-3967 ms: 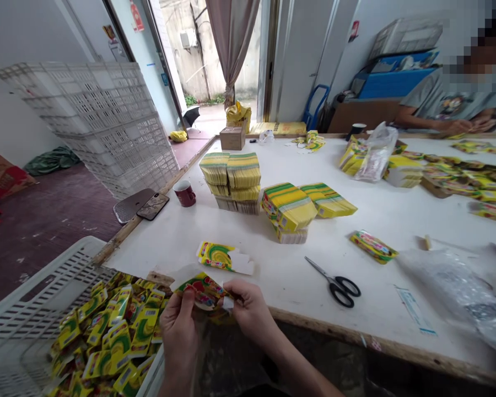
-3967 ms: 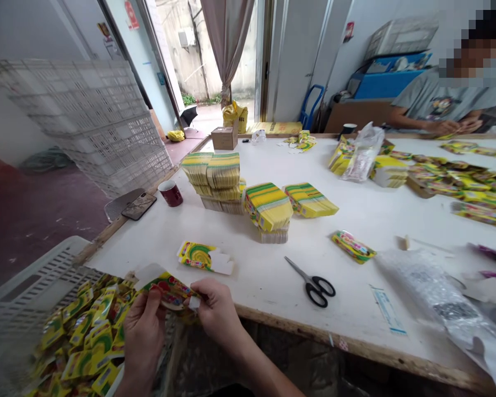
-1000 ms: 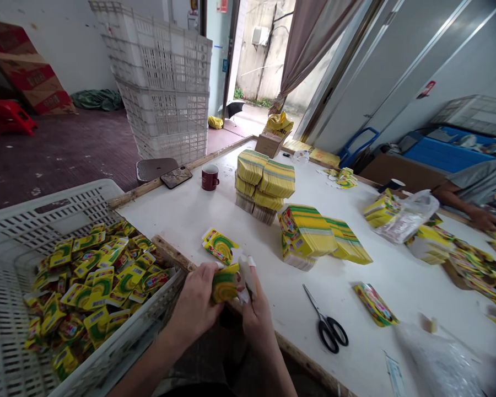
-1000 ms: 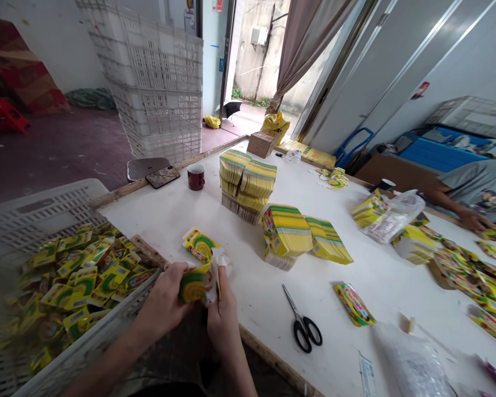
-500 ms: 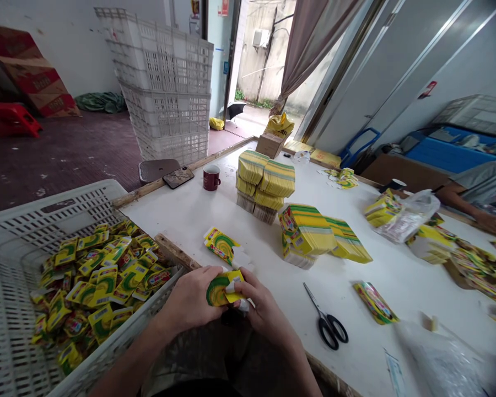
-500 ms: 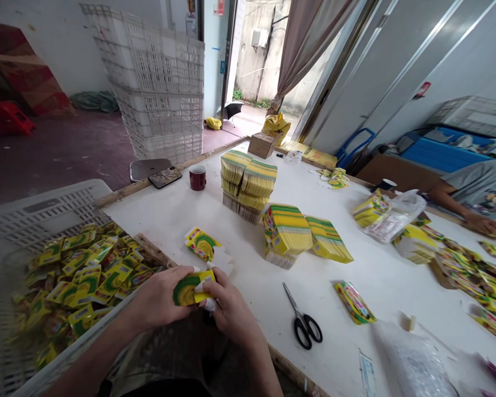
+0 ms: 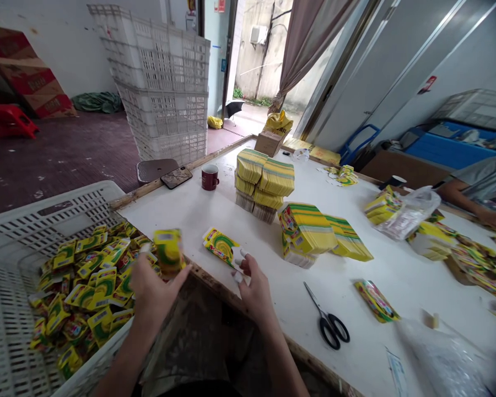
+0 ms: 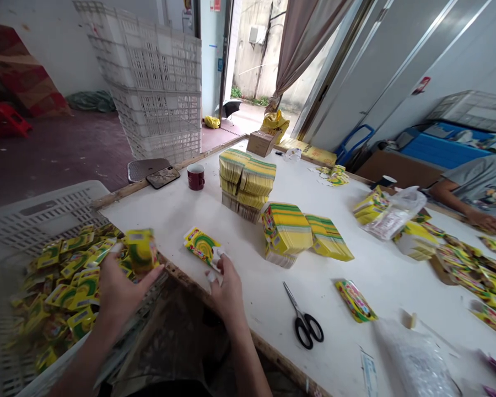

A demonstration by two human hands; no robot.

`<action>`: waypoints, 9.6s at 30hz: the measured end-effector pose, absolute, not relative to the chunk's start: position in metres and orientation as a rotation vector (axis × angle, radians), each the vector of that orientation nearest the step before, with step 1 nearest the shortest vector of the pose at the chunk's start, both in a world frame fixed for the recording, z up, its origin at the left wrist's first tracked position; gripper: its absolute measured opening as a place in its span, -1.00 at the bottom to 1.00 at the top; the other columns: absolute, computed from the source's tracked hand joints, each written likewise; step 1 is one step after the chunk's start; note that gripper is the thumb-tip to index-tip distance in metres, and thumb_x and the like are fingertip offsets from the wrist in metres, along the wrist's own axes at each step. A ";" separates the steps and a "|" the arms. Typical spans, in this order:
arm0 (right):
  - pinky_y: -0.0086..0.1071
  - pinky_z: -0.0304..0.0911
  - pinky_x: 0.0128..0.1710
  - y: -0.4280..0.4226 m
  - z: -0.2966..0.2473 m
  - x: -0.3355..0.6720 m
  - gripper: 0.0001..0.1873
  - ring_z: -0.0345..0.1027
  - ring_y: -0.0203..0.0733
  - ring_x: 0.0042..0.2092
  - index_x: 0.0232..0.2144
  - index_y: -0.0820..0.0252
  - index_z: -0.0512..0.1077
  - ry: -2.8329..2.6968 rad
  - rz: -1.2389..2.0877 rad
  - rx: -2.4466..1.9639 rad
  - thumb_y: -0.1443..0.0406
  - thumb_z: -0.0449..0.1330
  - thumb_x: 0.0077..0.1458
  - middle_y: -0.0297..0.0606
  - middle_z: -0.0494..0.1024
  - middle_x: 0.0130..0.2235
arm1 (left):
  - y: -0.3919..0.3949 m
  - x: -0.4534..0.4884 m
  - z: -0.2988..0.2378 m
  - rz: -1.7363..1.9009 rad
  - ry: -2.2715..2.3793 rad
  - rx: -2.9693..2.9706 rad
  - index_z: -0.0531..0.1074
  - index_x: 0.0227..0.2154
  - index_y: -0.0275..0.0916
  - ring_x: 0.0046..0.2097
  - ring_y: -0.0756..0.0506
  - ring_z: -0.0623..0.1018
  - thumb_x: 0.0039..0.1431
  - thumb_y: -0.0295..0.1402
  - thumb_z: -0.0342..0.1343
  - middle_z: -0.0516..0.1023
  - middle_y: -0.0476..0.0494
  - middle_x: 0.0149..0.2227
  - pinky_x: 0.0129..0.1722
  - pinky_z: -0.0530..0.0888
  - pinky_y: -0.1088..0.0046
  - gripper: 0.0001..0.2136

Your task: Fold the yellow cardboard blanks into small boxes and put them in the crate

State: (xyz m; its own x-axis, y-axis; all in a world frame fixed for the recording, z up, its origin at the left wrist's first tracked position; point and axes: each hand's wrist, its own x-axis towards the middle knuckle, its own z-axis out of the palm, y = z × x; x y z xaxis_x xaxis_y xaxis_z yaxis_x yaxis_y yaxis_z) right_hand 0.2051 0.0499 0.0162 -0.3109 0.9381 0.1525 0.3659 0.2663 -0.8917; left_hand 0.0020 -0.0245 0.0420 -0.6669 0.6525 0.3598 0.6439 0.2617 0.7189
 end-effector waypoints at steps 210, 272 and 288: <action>-0.12 0.11 0.19 0.014 0.044 0.220 -0.50 0.03 -0.02 0.25 0.18 0.02 0.18 -1.637 1.417 -0.771 0.16 0.07 0.21 -0.23 0.16 0.24 | -0.024 0.057 0.058 1.047 1.379 1.252 0.34 -0.01 -0.27 -0.09 -0.14 0.53 -0.12 -0.27 0.26 0.55 -0.10 -0.12 -0.07 0.47 0.35 -0.46; -0.42 0.11 -0.32 -0.005 0.056 0.168 -0.38 0.18 -0.27 -0.31 -0.01 0.09 0.22 -1.504 1.806 -0.658 0.30 0.36 -0.13 -0.39 0.31 -0.33 | -0.006 0.069 0.062 2.078 0.817 0.248 0.37 -0.49 -0.22 -0.48 0.03 0.36 -0.13 0.21 0.09 0.30 0.05 -0.53 -0.27 0.47 0.45 -0.49; -0.30 0.22 -0.25 0.030 0.052 0.218 -0.71 0.28 -0.15 -0.25 -0.23 0.10 0.49 -1.964 0.754 -0.848 0.47 0.03 0.15 -0.24 0.46 -0.31 | -0.021 0.025 0.062 1.587 1.318 1.032 0.33 0.03 -0.24 0.09 -0.20 0.41 0.03 -0.02 0.13 0.44 -0.26 0.05 0.06 0.35 0.27 -0.45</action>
State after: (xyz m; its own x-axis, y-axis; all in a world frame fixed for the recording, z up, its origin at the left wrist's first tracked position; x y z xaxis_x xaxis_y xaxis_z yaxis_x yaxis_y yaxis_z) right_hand 0.2177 0.0300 0.0519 -0.4125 0.7866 0.4595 0.2772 0.5889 -0.7592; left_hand 0.0250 -0.0209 0.0624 -0.3370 0.9371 0.0909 -0.0826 -0.1256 0.9886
